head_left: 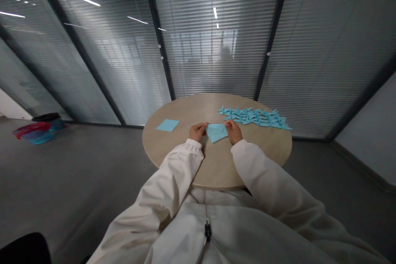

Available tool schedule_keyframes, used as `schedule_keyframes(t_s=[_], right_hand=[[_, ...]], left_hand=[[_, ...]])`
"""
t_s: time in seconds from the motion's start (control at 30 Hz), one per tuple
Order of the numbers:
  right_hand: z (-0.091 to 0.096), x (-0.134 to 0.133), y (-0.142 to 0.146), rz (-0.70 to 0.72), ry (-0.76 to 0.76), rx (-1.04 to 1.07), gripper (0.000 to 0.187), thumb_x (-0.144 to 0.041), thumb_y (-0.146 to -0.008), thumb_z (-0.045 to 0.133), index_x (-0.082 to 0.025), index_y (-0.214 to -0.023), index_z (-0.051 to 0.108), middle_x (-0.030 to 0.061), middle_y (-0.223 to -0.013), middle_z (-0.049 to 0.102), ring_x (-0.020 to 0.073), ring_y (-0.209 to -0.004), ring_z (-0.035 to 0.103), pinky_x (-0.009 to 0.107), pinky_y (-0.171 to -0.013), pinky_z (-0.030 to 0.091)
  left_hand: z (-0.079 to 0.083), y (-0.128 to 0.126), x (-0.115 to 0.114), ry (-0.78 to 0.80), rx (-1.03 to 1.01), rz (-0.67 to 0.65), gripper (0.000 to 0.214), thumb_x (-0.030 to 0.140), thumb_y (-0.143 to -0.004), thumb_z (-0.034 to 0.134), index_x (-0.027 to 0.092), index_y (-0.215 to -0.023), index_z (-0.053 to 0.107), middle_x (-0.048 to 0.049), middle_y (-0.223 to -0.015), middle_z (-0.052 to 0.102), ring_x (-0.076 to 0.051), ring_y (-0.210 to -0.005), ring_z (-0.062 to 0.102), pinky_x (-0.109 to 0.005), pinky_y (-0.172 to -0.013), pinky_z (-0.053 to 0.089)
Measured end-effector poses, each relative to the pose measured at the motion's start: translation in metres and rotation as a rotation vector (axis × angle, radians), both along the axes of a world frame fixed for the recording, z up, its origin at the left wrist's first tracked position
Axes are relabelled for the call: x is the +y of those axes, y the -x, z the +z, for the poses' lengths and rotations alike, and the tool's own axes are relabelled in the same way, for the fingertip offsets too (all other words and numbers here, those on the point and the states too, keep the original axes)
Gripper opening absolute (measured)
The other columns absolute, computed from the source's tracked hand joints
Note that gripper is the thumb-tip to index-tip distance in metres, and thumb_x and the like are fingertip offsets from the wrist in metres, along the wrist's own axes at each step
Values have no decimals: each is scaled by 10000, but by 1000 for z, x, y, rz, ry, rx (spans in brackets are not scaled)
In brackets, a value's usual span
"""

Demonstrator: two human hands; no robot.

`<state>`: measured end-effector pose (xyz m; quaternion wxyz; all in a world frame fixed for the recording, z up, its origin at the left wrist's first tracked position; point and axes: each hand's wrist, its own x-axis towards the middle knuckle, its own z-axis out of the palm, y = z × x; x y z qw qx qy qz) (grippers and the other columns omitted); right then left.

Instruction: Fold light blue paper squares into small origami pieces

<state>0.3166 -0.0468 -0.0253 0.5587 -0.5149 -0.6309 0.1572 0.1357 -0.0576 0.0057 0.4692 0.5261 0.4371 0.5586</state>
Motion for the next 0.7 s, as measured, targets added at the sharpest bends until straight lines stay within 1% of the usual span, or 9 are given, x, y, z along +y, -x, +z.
schedule_keyframes(t_s=[0.17, 0.23, 0.33, 0.4, 0.47, 0.53, 0.63, 0.7], right_hand=[[-2, 2, -4, -70, -20, -17, 207, -368, -820, 380, -220, -795, 522, 32, -746, 578, 178, -697, 504, 275, -662, 389], [-1, 3, -5, -73, -23, -44, 219, -360, -827, 363, -216, -795, 525, 35, -748, 573, 180, -703, 503, 274, -660, 386], [2, 1, -3, -48, -56, -115, 230, -338, -836, 346, -204, -797, 529, 51, -787, 573, 189, -752, 508, 284, -696, 389], [5, -2, 0, -8, -93, -152, 231, -328, -843, 345, -198, -799, 530, 58, -807, 573, 191, -784, 511, 290, -727, 392], [8, -7, 3, 61, -120, -155, 225, -329, -849, 358, -196, -807, 534, 54, -806, 576, 184, -787, 518, 285, -741, 399], [12, -12, 7, 126, -131, -128, 225, -341, -853, 377, -194, -828, 546, 47, -815, 584, 175, -783, 528, 275, -741, 411], [16, -17, 9, 159, -135, -71, 239, -363, -852, 408, -187, -857, 570, 45, -835, 602, 173, -789, 545, 275, -750, 426], [18, -19, 9, 151, -134, -27, 245, -367, -847, 429, -184, -899, 584, 53, -865, 611, 179, -805, 553, 283, -756, 436]], left_hand=[[-1, -2, 0, 55, 19, -92, 481, 556, -479, 718, 112, -657, 672, -16, -567, 593, -122, -533, 539, -268, -574, 480], [-1, -2, 0, 65, 40, -124, 489, 562, -495, 708, 110, -678, 680, -37, -623, 624, -134, -576, 561, -262, -584, 478], [-1, -1, 1, 23, 141, -90, 505, 553, -542, 690, 131, -818, 703, -65, -760, 664, -147, -648, 576, -236, -563, 458], [-1, 0, 1, -32, 243, -31, 501, 535, -571, 684, 148, -889, 704, -68, -774, 669, -149, -656, 574, -227, -563, 441], [-1, 1, 0, -77, 325, 4, 474, 509, -579, 692, 153, -891, 710, -65, -739, 669, -152, -661, 579, -225, -589, 430], [0, 0, -3, -100, 376, -3, 434, 489, -561, 709, 146, -825, 720, -49, -685, 658, -151, -652, 576, -219, -590, 417], [-1, -2, -8, -44, 395, -96, 425, 523, -552, 691, 122, -692, 703, 2, -527, 570, -120, -522, 517, -211, -500, 390], [-1, -3, -10, 25, 344, -153, 441, 545, -554, 679, 115, -653, 682, 23, -463, 509, -98, -448, 466, -207, -445, 378]])
